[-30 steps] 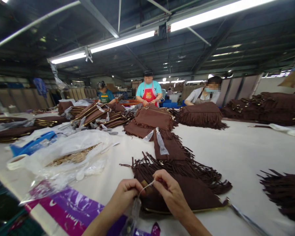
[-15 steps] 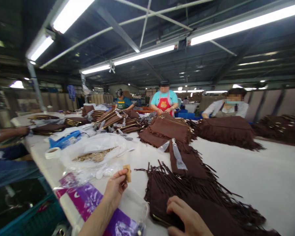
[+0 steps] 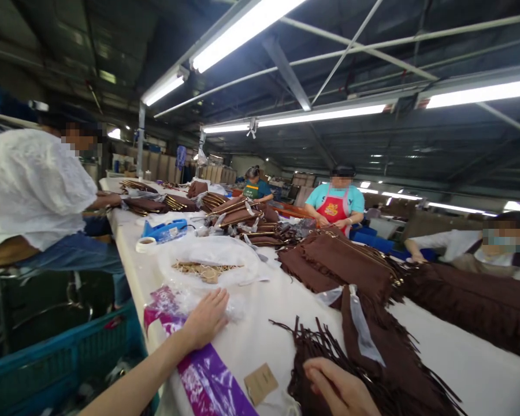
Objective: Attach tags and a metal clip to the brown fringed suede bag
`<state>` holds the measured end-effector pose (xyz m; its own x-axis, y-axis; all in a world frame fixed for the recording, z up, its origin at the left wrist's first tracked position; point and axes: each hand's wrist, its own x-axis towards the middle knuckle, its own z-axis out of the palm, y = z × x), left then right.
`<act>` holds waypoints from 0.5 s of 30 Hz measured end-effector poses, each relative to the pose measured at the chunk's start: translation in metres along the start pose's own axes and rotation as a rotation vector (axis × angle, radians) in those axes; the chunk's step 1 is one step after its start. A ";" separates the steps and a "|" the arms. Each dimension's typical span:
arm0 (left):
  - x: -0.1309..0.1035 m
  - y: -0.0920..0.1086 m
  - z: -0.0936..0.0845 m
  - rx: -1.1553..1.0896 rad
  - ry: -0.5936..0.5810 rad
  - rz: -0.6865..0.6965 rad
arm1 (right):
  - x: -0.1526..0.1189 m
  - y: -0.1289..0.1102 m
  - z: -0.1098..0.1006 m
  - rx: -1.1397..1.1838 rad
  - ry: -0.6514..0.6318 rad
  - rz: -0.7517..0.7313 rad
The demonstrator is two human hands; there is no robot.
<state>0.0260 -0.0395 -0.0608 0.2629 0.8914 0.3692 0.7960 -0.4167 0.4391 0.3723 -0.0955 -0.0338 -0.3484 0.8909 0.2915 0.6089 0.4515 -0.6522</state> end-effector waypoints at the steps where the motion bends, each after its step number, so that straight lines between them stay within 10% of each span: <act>1: 0.000 -0.003 0.004 0.026 -0.026 0.001 | 0.016 -0.008 0.007 -0.020 0.009 -0.020; 8: -0.004 -0.011 0.016 0.045 -0.042 0.010 | 0.106 -0.019 0.064 -0.190 0.034 -0.016; 15: -0.002 -0.013 0.019 0.161 -0.084 0.029 | 0.133 -0.021 0.094 -0.271 -0.054 0.008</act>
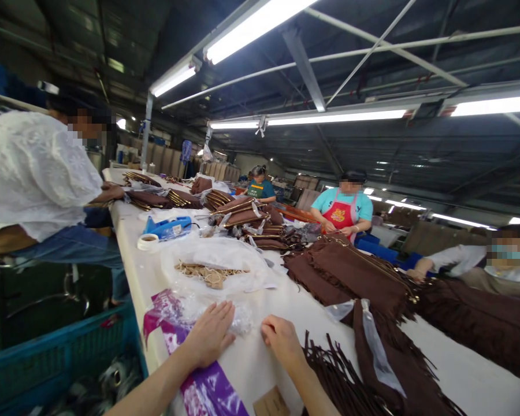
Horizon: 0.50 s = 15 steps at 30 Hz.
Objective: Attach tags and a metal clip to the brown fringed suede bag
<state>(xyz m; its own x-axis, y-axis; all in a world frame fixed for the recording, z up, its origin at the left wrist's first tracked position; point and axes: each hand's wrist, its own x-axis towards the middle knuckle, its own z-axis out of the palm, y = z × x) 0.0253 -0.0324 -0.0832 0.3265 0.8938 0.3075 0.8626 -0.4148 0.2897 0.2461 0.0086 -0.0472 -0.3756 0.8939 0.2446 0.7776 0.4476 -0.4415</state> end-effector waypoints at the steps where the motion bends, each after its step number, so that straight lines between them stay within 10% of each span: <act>1: 0.000 0.000 0.000 0.027 -0.011 0.004 | 0.000 0.000 0.000 -0.032 -0.007 0.001; 7: 0.002 0.006 -0.005 0.122 -0.089 -0.022 | -0.014 0.024 -0.032 -0.243 -0.048 0.088; 15: 0.005 0.005 -0.012 0.138 -0.114 -0.036 | -0.091 0.099 -0.149 -0.106 0.244 0.366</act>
<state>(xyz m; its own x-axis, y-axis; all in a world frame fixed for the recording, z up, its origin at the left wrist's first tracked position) 0.0266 -0.0321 -0.0697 0.3297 0.9243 0.1921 0.9166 -0.3622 0.1695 0.4325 -0.0324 0.0159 0.0534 0.9553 0.2906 0.8892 0.0869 -0.4491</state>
